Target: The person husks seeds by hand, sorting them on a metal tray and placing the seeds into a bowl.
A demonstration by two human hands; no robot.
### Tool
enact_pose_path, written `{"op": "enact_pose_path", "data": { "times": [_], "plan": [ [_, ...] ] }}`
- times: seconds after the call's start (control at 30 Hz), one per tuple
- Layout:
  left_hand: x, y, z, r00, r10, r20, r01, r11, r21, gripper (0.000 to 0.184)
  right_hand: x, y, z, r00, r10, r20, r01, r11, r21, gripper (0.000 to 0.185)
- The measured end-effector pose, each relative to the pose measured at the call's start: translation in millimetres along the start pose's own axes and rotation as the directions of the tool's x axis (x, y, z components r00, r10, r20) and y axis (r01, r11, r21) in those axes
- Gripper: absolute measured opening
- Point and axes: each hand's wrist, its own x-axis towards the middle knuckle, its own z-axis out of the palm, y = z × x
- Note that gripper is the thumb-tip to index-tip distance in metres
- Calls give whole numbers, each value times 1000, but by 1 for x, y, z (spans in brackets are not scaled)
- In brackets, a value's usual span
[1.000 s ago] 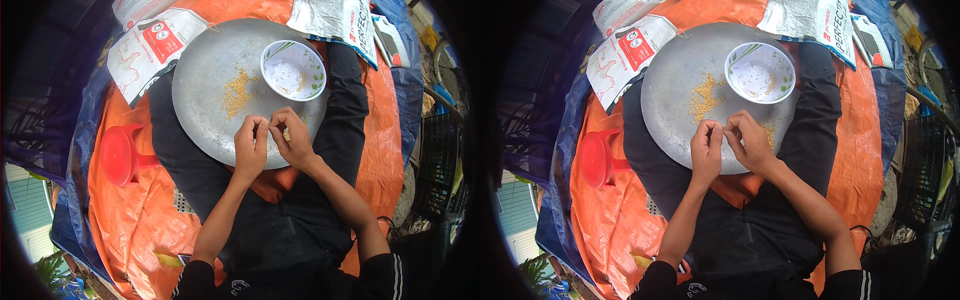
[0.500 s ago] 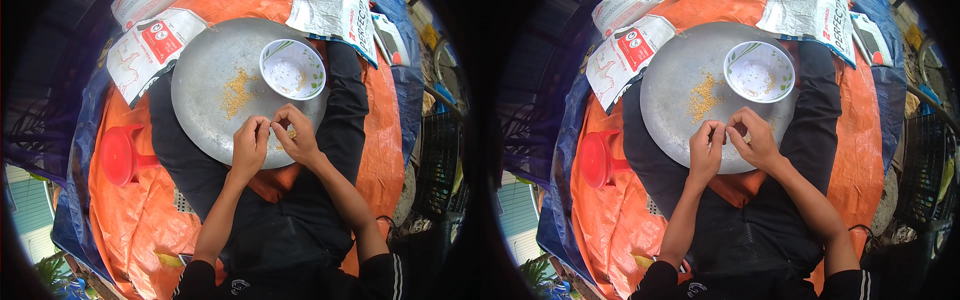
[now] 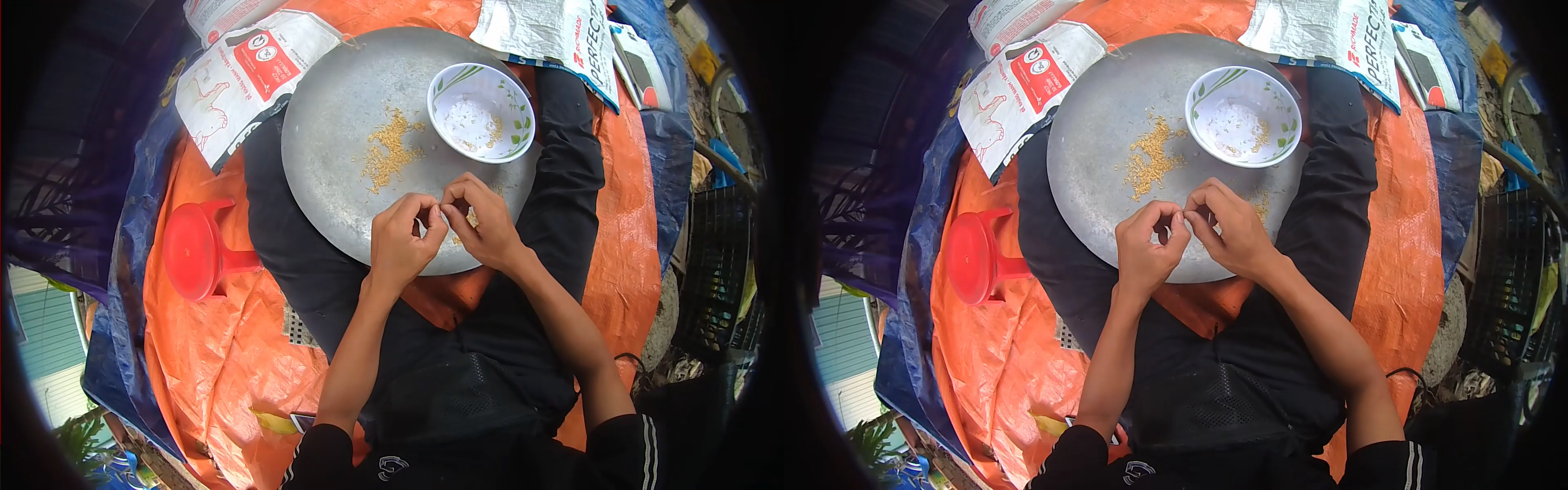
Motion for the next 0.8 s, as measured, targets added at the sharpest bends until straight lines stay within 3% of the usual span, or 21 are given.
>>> {"op": "enact_pose_path", "data": {
  "times": [0.6, 0.8],
  "plan": [
    [-5, -2, 12, 985, 128, -115, -124, 992, 36, 7, -4, 0, 5, 993, -98, -61, 94, 993, -67, 16],
    [-5, 1, 11, 997, 23, -69, -29, 996, -86, 9, -5, -1, 5, 993, -105, -55, 103, 994, -38, 16]
  ]
}}
